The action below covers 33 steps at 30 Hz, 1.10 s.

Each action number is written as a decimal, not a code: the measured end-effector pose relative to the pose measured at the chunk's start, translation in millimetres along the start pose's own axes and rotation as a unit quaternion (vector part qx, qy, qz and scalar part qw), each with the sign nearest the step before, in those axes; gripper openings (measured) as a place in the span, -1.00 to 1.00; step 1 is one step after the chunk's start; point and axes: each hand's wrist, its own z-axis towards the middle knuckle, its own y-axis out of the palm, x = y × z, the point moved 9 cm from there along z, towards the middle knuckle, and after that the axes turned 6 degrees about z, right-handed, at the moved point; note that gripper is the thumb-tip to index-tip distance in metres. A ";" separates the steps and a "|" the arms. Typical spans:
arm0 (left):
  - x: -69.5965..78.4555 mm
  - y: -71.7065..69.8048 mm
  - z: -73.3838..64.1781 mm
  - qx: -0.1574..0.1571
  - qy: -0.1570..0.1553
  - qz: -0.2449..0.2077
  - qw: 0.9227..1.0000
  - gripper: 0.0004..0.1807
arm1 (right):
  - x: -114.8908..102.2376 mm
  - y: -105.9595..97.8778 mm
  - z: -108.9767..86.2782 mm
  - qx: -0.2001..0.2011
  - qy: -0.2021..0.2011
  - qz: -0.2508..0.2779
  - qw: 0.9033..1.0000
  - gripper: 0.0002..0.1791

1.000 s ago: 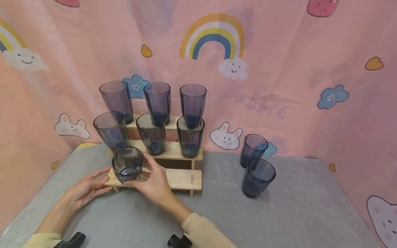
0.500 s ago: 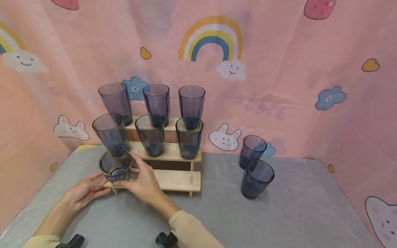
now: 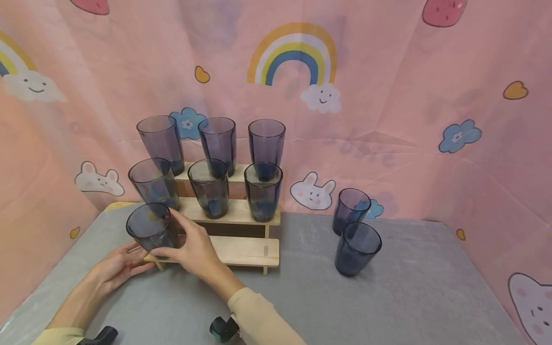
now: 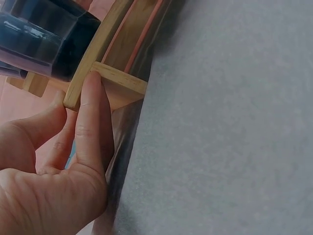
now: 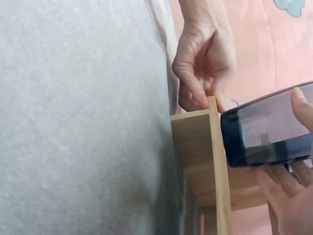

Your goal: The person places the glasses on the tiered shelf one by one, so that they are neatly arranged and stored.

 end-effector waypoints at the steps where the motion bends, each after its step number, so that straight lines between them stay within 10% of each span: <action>1: -0.5 0.0 0.1 0.002 -0.001 0.004 1.000 -0.20 | -1.7 -0.4 0.3 0.001 -0.005 -0.014 1.000 -0.05; 14: -0.4 0.5 0.0 -0.009 0.002 -0.021 1.000 -0.23 | 7.4 4.4 0.0 0.003 0.067 0.044 0.997 -0.20; 26: -0.7 1.1 0.8 -0.014 0.004 -0.028 0.999 -0.21 | -2.8 -4.8 -12.4 -0.025 0.108 -0.032 0.993 -0.15; 33: -0.1 1.9 0.6 -0.014 0.006 -0.031 0.999 -0.21 | -37.0 -28.7 -26.8 -0.076 0.090 -0.064 0.991 -0.45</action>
